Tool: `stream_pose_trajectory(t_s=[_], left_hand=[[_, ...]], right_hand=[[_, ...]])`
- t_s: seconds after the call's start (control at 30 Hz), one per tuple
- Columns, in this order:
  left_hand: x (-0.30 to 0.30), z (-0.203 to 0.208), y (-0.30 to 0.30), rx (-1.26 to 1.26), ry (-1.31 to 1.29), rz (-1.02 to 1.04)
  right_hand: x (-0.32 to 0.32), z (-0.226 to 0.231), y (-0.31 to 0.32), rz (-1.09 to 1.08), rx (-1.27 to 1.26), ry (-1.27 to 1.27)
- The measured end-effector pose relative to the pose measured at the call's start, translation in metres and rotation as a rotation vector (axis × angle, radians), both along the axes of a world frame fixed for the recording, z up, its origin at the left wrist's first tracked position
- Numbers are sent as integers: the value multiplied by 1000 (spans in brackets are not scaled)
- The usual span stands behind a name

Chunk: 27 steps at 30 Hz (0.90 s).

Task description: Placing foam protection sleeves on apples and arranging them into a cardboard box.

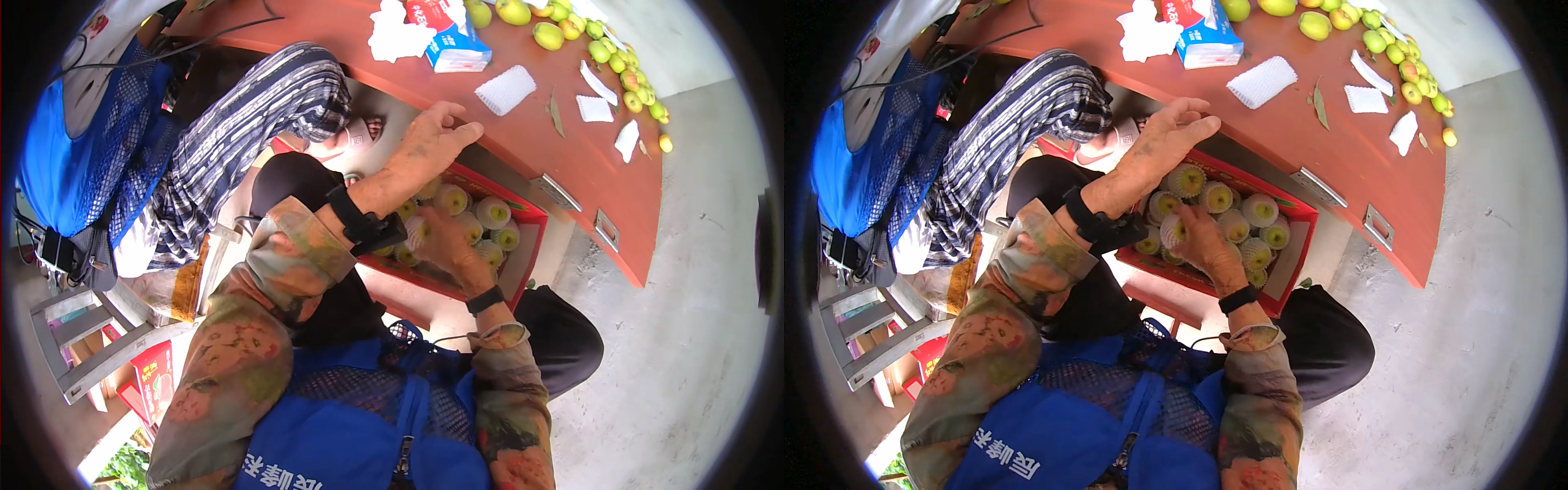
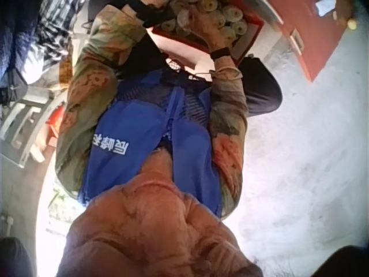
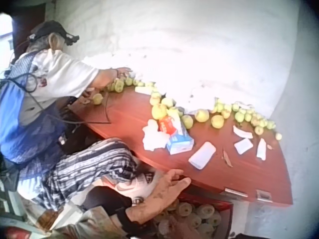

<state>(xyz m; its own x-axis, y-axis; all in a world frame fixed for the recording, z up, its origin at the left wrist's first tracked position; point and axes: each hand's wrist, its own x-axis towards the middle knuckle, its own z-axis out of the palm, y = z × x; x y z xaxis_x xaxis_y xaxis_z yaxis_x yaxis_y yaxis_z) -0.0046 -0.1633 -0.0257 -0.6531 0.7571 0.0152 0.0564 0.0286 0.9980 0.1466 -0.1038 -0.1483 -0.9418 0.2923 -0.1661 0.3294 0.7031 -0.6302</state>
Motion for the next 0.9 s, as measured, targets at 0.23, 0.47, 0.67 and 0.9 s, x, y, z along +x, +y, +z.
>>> stream_pose_trajectory(t_s=[0.23,0.47,0.67,0.9], left_hand=[[-8,6,-3,92,-16,12],[0,15,-11,172,-4,-51],[9,16,-17,190,-42,-92],[7,18,-14,203,-61,-128]], right_hand=[[-13,-54,-22,156,134,29],[-32,-139,-31,228,284,40],[-43,-167,-27,365,489,345],[-31,-141,-24,263,318,465]])
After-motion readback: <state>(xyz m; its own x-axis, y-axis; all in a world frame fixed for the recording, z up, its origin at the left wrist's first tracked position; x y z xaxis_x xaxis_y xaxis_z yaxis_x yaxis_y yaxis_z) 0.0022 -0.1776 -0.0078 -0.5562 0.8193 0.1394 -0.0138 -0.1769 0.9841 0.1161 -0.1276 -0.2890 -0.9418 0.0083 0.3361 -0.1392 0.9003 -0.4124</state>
